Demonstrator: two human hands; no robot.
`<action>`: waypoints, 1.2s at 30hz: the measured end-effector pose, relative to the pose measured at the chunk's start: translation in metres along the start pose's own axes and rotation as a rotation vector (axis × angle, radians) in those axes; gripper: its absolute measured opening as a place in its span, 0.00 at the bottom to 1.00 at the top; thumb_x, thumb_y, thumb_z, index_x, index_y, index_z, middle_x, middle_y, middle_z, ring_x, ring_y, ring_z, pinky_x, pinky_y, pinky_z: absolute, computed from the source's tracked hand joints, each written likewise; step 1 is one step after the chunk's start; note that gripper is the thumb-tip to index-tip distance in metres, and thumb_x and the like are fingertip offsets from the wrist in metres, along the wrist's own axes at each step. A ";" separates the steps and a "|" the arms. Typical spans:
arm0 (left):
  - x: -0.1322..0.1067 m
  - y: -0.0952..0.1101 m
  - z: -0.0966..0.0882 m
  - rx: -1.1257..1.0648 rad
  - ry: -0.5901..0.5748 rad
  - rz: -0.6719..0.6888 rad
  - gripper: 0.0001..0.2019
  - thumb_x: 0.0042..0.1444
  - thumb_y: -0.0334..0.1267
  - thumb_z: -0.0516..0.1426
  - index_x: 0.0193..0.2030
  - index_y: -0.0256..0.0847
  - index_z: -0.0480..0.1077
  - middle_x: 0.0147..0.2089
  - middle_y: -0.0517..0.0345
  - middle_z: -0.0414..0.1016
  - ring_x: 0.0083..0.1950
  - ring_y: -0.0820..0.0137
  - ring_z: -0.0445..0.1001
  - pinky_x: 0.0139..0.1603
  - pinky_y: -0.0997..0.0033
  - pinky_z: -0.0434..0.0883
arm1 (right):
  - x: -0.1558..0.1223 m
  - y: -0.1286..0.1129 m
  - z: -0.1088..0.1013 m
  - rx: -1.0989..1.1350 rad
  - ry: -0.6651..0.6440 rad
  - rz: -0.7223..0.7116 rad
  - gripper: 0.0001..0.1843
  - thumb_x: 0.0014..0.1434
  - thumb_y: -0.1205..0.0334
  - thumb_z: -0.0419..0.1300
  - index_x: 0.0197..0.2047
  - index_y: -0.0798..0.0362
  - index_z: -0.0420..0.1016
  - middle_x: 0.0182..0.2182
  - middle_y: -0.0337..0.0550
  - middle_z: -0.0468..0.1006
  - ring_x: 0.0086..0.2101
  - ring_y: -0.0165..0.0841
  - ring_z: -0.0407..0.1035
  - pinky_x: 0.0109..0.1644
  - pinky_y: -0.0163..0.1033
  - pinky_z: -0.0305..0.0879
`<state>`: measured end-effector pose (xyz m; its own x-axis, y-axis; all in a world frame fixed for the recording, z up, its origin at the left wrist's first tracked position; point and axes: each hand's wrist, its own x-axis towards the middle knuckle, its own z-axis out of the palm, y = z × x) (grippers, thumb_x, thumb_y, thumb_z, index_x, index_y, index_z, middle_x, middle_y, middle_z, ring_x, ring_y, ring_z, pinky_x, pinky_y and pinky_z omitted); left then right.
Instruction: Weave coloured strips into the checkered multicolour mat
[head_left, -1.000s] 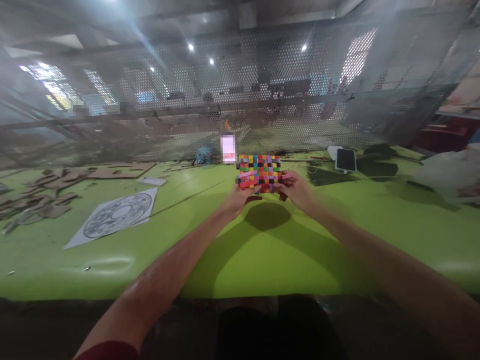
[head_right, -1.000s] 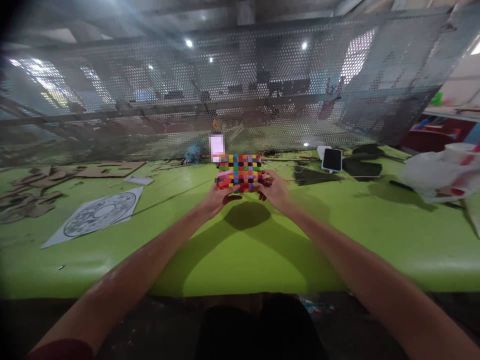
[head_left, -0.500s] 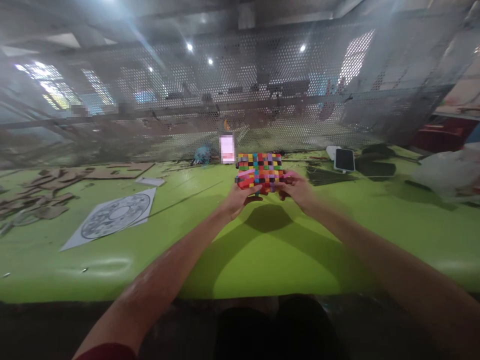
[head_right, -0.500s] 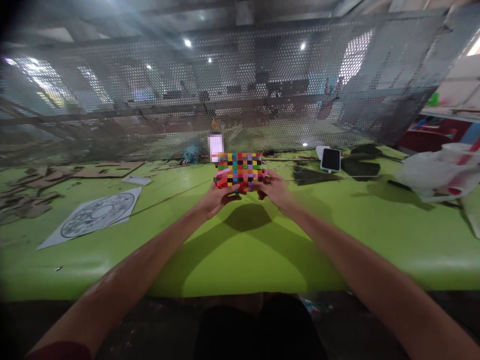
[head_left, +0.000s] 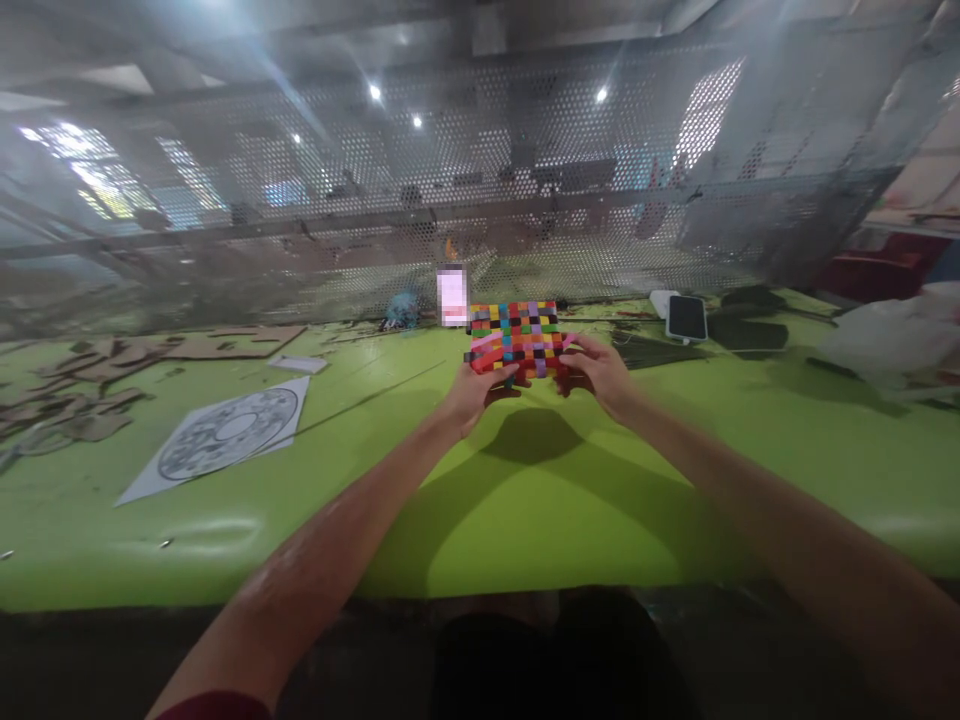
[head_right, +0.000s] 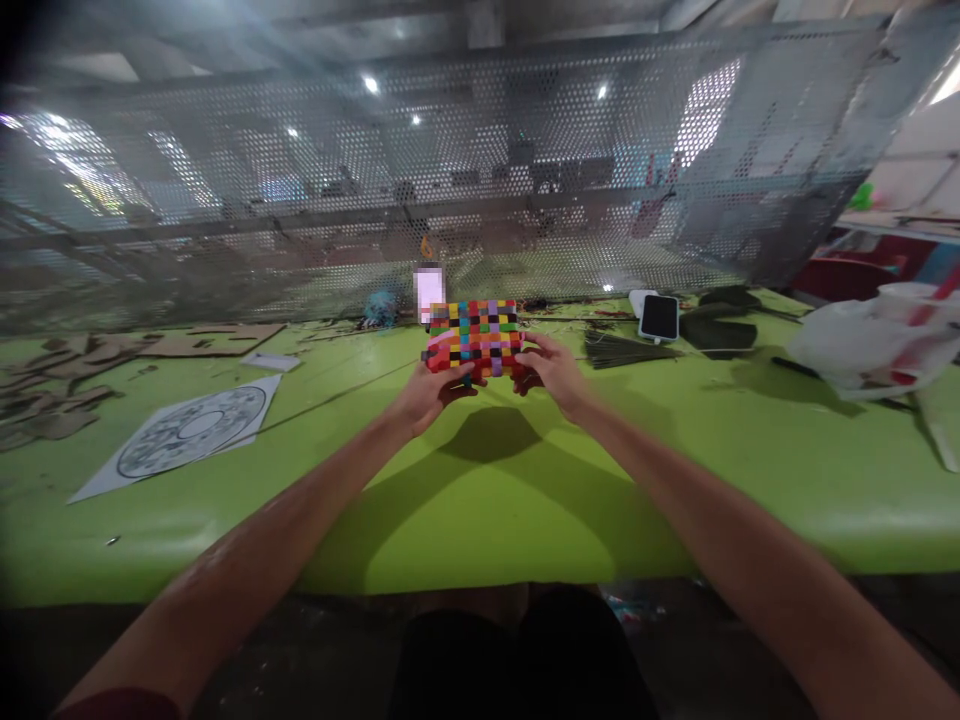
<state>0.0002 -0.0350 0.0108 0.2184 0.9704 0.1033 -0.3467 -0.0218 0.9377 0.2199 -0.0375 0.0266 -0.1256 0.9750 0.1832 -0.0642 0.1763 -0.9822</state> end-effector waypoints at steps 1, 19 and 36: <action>0.000 0.000 0.000 -0.002 0.002 0.000 0.09 0.56 0.31 0.68 0.44 0.35 0.78 0.44 0.46 0.84 0.37 0.66 0.83 0.42 0.62 0.81 | 0.001 0.000 -0.001 0.009 -0.011 -0.008 0.15 0.60 0.62 0.69 0.50 0.51 0.77 0.29 0.41 0.82 0.24 0.32 0.75 0.29 0.40 0.77; -0.005 -0.001 0.006 0.064 -0.053 0.073 0.11 0.54 0.36 0.70 0.43 0.36 0.79 0.41 0.48 0.84 0.36 0.65 0.82 0.36 0.65 0.78 | -0.001 0.003 0.000 -0.060 0.049 -0.112 0.34 0.50 0.64 0.75 0.60 0.51 0.74 0.30 0.37 0.82 0.25 0.30 0.74 0.29 0.38 0.76; 0.001 -0.009 0.004 0.093 0.058 0.043 0.11 0.53 0.33 0.71 0.42 0.39 0.79 0.48 0.48 0.83 0.49 0.61 0.81 0.46 0.60 0.81 | 0.006 0.011 0.000 0.114 0.122 0.151 0.09 0.60 0.73 0.68 0.43 0.54 0.80 0.36 0.46 0.86 0.31 0.33 0.81 0.39 0.39 0.84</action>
<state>0.0071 -0.0350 0.0033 0.1508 0.9803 0.1277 -0.2676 -0.0839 0.9599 0.2180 -0.0299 0.0172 -0.0223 0.9995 0.0210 -0.1657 0.0170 -0.9860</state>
